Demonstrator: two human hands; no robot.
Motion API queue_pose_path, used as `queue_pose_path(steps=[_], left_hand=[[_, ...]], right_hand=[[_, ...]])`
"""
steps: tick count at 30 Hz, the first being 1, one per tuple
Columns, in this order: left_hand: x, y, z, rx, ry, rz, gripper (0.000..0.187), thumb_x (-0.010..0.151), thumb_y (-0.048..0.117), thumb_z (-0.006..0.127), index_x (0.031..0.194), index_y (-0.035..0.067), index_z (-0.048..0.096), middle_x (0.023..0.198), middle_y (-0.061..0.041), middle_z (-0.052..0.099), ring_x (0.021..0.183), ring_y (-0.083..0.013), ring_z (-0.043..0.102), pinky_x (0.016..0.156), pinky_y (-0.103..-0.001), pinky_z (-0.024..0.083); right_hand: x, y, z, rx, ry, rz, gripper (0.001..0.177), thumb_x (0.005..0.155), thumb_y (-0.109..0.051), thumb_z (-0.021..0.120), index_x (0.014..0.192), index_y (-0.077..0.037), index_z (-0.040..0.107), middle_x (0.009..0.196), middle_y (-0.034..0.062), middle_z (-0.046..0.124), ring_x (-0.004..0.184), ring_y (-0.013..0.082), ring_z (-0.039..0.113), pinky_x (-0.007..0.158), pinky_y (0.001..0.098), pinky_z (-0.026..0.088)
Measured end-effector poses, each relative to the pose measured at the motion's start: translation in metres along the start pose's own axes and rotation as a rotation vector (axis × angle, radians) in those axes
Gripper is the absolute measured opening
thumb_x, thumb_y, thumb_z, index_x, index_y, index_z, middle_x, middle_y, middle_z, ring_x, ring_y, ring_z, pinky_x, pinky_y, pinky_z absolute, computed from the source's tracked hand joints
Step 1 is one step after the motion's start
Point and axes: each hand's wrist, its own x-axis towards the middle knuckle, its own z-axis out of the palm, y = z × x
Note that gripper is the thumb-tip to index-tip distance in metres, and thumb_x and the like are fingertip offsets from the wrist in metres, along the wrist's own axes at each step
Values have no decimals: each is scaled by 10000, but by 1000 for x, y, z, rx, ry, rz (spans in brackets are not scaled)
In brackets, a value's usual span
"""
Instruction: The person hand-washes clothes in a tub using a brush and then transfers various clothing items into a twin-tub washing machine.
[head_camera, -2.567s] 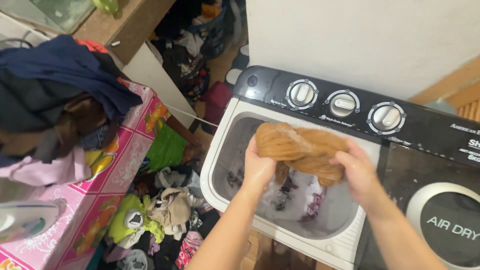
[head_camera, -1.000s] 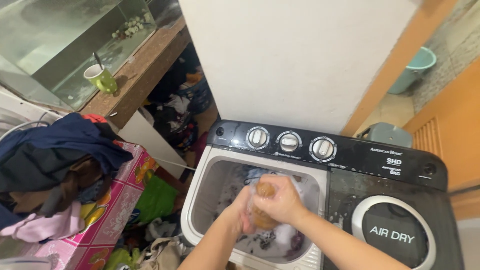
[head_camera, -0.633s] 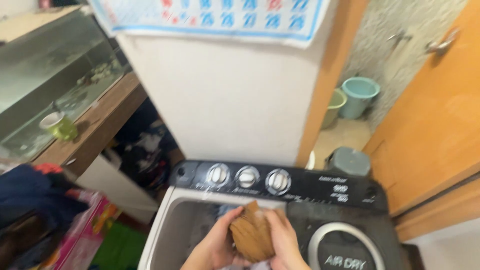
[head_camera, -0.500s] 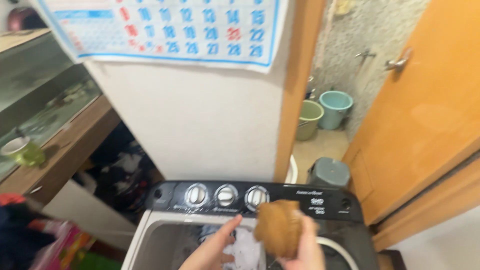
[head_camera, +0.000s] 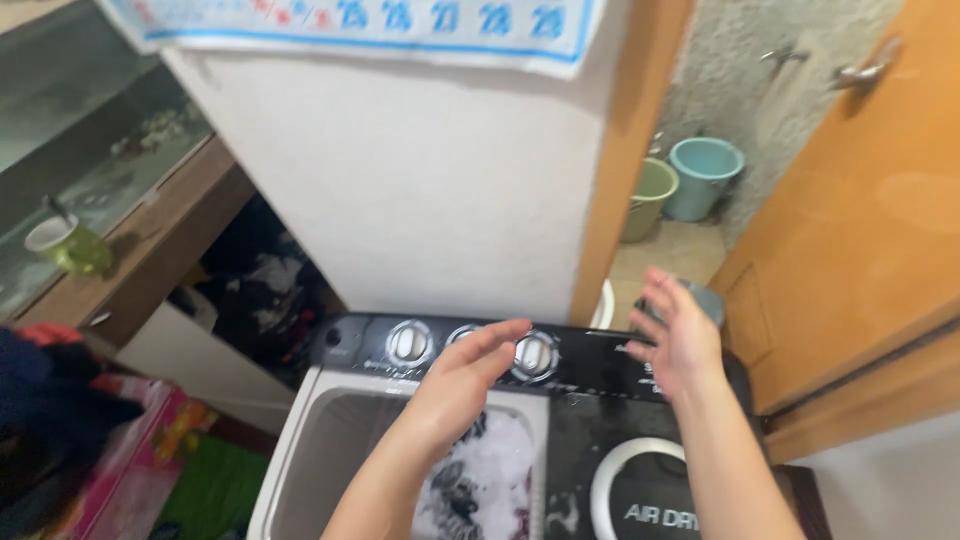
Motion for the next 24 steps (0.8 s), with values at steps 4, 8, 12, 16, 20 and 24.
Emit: queue_pose_path(steps=[4, 8, 12, 16, 20, 24], left_hand=[[-22, -72, -65, -31, 149, -16, 372, 954, 218, 583, 1277, 85, 712, 1305, -52, 740, 1249, -171, 621, 1051, -305, 443], [-59, -147, -132, 227, 379, -98, 349, 919, 177, 620, 1248, 103, 711, 1180, -60, 797, 1115, -160, 715, 957, -294, 519], [-91, -229, -190, 663, 508, -124, 317, 877, 106, 597, 1146, 138, 761, 1094, -112, 776, 997, -298, 711, 875, -383, 548], [-113, -295, -221, 915, 484, 33, 367, 782, 30, 603, 1108, 114, 747, 1049, -138, 746, 1018, -352, 674, 839, -478, 530], [-116, -315, -227, 821, 550, 129, 302, 783, 50, 628, 1061, 105, 734, 1029, -121, 761, 994, -339, 690, 821, -449, 554], [-114, -318, -234, 817, 595, 99, 266, 829, 103, 667, 1089, 67, 706, 983, -157, 733, 968, -370, 674, 815, -465, 541]], right_hand=[[-35, 124, 39, -86, -357, 438, 406, 895, -317, 569, 1239, -129, 671, 1181, 121, 730, 1043, 334, 686, 885, 503, 535], [-15, 254, 99, -516, -455, 593, 360, 915, -273, 596, 1233, -137, 697, 1193, 67, 737, 1054, 279, 691, 932, 478, 520], [46, 404, 125, -770, -374, 656, 406, 878, -206, 655, 1283, -180, 675, 1226, 27, 678, 1095, 252, 631, 996, 505, 491], [85, 516, 85, -1554, -531, 322, 570, 802, -173, 716, 1361, -198, 609, 1383, 77, 598, 1255, 277, 569, 1064, 432, 473], [81, 608, 84, -1821, -765, -358, 833, 665, -21, 754, 1439, -233, 534, 1534, 132, 469, 1366, 321, 483, 1077, 390, 455], [77, 667, 81, -1906, -926, -216, 1158, 467, -376, 995, 1478, -104, 499, 1602, 177, 400, 1289, 389, 493, 1019, 433, 453]])
